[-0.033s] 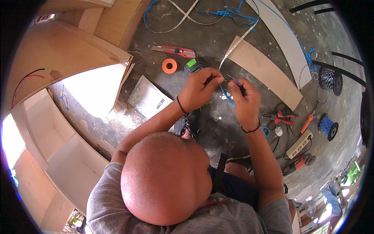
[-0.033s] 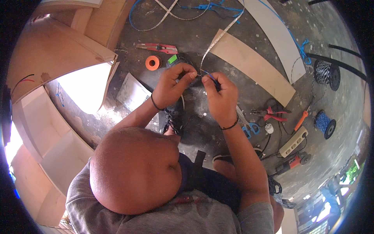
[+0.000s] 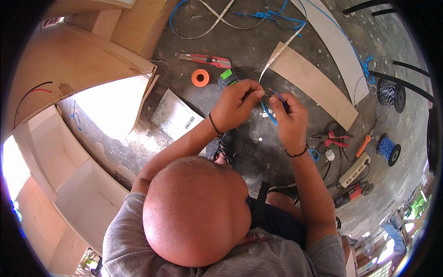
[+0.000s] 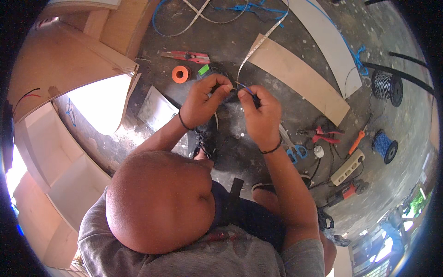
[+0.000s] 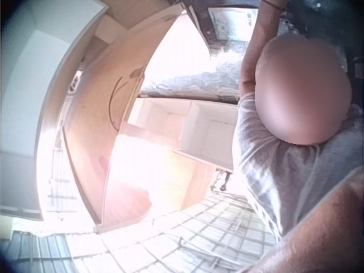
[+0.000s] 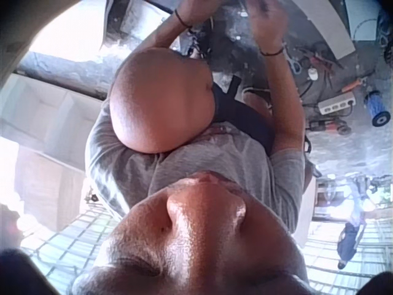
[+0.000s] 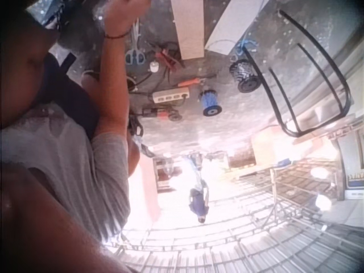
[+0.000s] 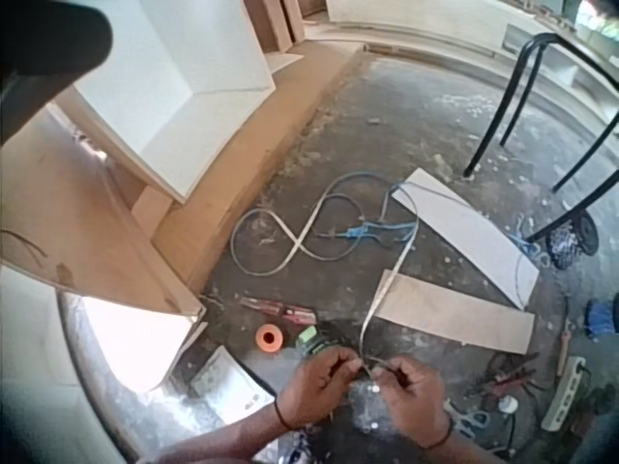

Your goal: The person solders wires onto an LED strip and then attaches the LED strip to a black plastic component, using pliers to strip and cut wires.

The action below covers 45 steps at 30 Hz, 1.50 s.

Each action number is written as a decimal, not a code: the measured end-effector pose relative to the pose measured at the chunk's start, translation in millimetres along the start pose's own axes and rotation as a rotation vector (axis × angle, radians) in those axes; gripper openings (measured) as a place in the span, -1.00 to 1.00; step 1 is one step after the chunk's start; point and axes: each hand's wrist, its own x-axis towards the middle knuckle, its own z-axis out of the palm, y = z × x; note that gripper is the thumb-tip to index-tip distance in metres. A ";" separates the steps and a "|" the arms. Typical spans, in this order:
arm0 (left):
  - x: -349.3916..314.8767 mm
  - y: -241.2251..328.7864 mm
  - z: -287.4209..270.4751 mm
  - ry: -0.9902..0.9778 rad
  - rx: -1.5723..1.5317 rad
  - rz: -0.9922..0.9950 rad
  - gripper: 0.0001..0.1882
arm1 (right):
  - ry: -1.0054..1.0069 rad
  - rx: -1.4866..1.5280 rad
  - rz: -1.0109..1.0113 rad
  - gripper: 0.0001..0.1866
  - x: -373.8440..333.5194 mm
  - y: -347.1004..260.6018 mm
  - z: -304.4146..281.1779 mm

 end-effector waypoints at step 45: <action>5.0 -10.2 -0.7 -0.274 -0.927 -0.704 -0.84 | 0.012 -0.286 -0.496 -0.93 -1.5 9.2 -2.9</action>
